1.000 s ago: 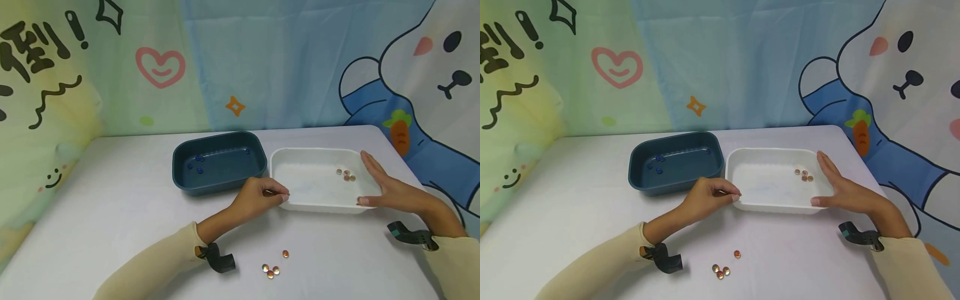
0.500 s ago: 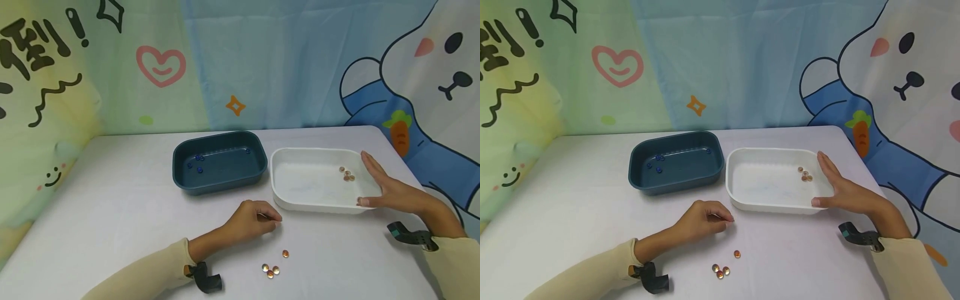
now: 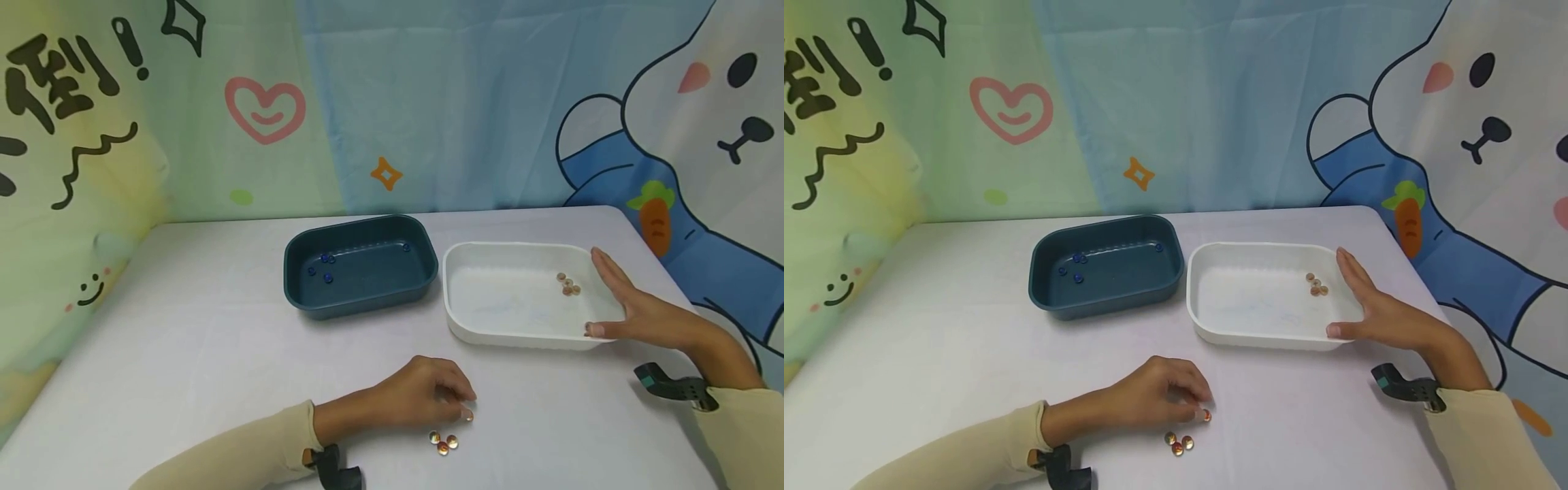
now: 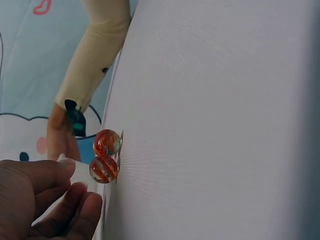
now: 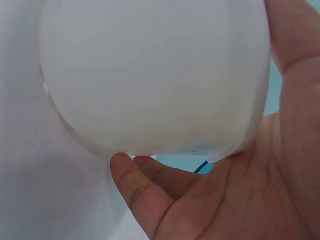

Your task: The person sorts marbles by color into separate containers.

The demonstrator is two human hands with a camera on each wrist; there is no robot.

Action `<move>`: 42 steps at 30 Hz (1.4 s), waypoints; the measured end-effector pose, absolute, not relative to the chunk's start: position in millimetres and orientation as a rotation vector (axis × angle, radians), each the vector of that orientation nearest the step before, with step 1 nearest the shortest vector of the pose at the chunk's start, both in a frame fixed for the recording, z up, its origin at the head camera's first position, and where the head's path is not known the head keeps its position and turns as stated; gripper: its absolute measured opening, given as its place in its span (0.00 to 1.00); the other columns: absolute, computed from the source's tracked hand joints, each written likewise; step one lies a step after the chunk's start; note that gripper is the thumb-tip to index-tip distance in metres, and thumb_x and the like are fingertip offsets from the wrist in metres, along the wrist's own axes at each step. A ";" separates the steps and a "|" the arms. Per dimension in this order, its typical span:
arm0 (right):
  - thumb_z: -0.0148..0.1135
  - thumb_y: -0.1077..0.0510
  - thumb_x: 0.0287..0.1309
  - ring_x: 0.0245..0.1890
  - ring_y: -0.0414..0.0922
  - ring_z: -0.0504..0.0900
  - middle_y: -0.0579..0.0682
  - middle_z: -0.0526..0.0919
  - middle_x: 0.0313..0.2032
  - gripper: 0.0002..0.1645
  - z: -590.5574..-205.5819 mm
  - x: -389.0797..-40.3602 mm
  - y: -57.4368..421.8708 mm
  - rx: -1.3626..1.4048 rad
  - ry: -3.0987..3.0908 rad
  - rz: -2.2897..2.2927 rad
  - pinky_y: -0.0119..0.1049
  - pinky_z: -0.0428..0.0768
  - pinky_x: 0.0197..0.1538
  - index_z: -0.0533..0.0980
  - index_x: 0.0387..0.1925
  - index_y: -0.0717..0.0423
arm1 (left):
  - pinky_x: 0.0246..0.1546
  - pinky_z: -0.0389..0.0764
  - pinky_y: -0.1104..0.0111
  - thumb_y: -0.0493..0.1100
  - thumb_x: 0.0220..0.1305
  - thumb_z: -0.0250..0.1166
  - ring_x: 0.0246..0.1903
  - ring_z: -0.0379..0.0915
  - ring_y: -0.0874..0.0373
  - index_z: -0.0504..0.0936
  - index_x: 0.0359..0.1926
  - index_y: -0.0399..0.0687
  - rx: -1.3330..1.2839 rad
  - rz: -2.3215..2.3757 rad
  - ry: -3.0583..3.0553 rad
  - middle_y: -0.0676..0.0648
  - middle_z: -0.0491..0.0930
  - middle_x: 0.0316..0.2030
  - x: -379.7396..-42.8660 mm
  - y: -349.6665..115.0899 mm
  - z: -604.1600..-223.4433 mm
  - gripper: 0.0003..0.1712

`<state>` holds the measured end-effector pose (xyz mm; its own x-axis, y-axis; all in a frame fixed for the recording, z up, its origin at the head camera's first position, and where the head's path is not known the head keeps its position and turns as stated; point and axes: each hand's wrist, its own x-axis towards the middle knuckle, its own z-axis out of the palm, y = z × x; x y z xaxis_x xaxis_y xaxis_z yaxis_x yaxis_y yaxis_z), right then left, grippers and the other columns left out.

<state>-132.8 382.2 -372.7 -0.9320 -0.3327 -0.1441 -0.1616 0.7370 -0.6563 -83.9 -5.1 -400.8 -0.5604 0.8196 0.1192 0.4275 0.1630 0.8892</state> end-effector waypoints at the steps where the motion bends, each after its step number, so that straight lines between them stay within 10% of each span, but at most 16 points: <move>1: 0.72 0.51 0.49 0.71 0.61 0.21 0.45 0.18 0.74 0.73 -372.1 -132.7 381.8 -0.392 2.687 -0.982 0.80 0.49 0.47 0.23 0.72 0.30 | 0.39 0.78 0.77 0.29 0.57 0.70 0.34 0.75 0.74 0.86 0.39 0.36 1.175 1.373 2.057 0.49 0.83 0.37 -83.7 -5.1 -401.0 0.08; 42: 0.73 0.49 0.48 0.71 0.64 0.22 0.47 0.18 0.73 0.74 -373.6 -132.5 382.1 -0.372 2.710 -0.935 0.80 0.51 0.45 0.22 0.72 0.32 | 0.40 0.73 0.83 0.30 0.60 0.67 0.37 0.70 0.78 0.87 0.36 0.42 1.368 1.221 2.192 0.56 0.80 0.36 -78.8 1.6 -409.0 0.06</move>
<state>-132.5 382.1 -373.6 -0.9361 -0.3176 -0.1512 -0.1569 0.7617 -0.6287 -78.8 1.6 -409.0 -0.5107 0.8394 0.1859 0.6000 0.1931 0.7763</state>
